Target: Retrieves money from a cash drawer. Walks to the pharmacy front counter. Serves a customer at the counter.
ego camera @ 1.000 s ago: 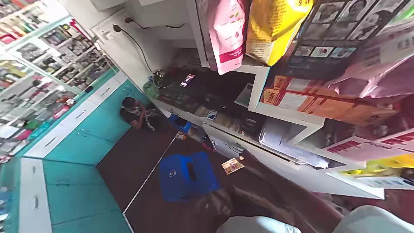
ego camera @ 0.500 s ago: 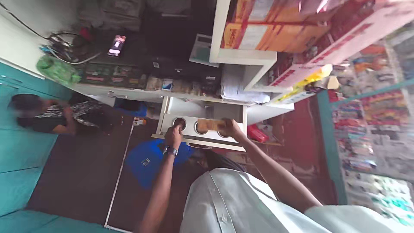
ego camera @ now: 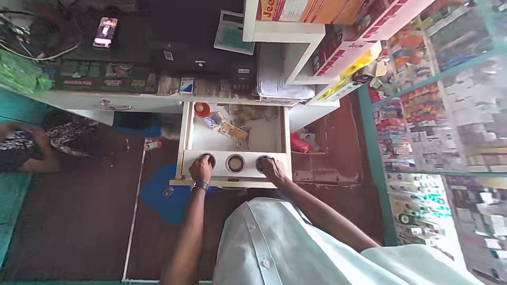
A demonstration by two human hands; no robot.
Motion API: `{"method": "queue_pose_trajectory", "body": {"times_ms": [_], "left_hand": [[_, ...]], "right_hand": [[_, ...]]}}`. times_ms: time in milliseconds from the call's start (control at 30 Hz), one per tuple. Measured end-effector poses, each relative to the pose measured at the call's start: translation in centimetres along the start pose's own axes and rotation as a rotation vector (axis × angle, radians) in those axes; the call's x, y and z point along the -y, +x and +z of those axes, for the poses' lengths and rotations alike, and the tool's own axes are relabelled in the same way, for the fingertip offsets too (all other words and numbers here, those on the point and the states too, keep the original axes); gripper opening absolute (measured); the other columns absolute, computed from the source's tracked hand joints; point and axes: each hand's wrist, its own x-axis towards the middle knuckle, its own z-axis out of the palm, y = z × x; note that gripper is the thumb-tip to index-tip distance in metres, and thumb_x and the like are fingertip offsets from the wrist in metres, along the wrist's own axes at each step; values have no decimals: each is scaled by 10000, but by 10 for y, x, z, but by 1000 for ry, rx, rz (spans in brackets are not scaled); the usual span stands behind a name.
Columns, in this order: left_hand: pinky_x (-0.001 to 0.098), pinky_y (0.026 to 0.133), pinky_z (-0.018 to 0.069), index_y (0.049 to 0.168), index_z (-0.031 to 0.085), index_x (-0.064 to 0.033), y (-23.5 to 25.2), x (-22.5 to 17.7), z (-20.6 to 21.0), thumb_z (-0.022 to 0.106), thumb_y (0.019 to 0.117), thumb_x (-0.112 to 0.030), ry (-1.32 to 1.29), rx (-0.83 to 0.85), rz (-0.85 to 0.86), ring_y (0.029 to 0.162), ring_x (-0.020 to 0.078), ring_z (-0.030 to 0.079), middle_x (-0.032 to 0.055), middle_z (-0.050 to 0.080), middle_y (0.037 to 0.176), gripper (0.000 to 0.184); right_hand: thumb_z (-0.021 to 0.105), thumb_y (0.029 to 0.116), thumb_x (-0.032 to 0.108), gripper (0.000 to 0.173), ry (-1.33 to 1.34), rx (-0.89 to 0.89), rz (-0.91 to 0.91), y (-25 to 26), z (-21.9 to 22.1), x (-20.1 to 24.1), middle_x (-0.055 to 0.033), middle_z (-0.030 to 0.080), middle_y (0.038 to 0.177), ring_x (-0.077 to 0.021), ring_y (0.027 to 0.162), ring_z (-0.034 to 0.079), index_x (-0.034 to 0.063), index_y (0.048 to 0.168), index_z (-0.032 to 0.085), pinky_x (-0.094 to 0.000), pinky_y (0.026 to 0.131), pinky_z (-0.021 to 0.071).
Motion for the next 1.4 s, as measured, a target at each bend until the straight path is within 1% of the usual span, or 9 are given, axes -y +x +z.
{"method": "queue_pose_trajectory", "body": {"times_ms": [167,333,467,633,933,1200,1300,1367,1400], "left_hand": [[572,968,513,1321,681,-185,-5,6,6,559,993,-206,4,-13,37,1208,326,649,99,684,1315,351],[567,936,529,1297,691,-163,-6,3,4,525,1012,-187,53,-30,58,1165,334,672,110,703,1272,331],[560,981,512,1320,686,-182,-4,11,9,496,1036,-267,-40,-29,29,1187,316,665,99,704,1279,352],[551,1006,503,1271,716,-162,2,23,18,520,1045,-282,-192,-135,22,1167,308,679,101,727,1231,322],[574,975,513,1218,739,-146,3,26,23,529,1026,-279,-195,-184,62,1146,316,687,100,737,1202,314],[516,994,525,1170,749,-48,5,41,35,543,995,-111,-462,-444,214,1104,361,674,219,702,1158,278],[496,1046,494,1151,728,11,6,45,34,480,1015,-72,-561,-460,224,1144,359,648,240,684,1167,295],[443,1004,511,1067,705,70,3,47,33,448,1014,-74,-735,-471,197,1064,301,657,226,685,1084,300],[381,908,529,981,687,84,-1,46,31,438,985,-54,-888,-503,142,940,233,649,181,675,973,285]], "right_hand": [[483,1016,172,291,-53,0,-20,-1,9,9,-226,674,1216,-422,1131,650,14,1162,679,-624,895,507],[511,1016,328,341,-4,-46,-114,6,11,-8,-191,711,1138,-401,1094,674,61,1081,712,-622,877,516],[626,968,292,255,337,-134,-182,15,18,-45,-110,755,1078,-294,1052,702,130,1096,775,-548,960,521],[679,976,189,234,942,-45,-202,14,21,-73,-115,739,1003,-183,900,715,-4,1098,728,-416,878,594],[586,1018,101,185,1481,161,-152,6,20,-76,-117,716,976,-221,886,714,-37,1125,648,-423,858,612],[679,981,129,139,1420,144,-169,11,21,-78,-79,711,893,-188,809,708,-4,1016,664,-390,796,623],[703,965,138,195,1302,149,-167,9,16,-76,-84,720,940,-178,836,713,-12,1086,677,-372,800,625],[694,972,133,212,1320,171,-164,9,15,-76,-94,733,942,-181,830,722,-25,1113,686,-372,798,628],[683,977,120,199,1365,184,-161,9,15,-76,-94,733,931,-181,820,721,-28,1110,687,-370,792,628]]}}
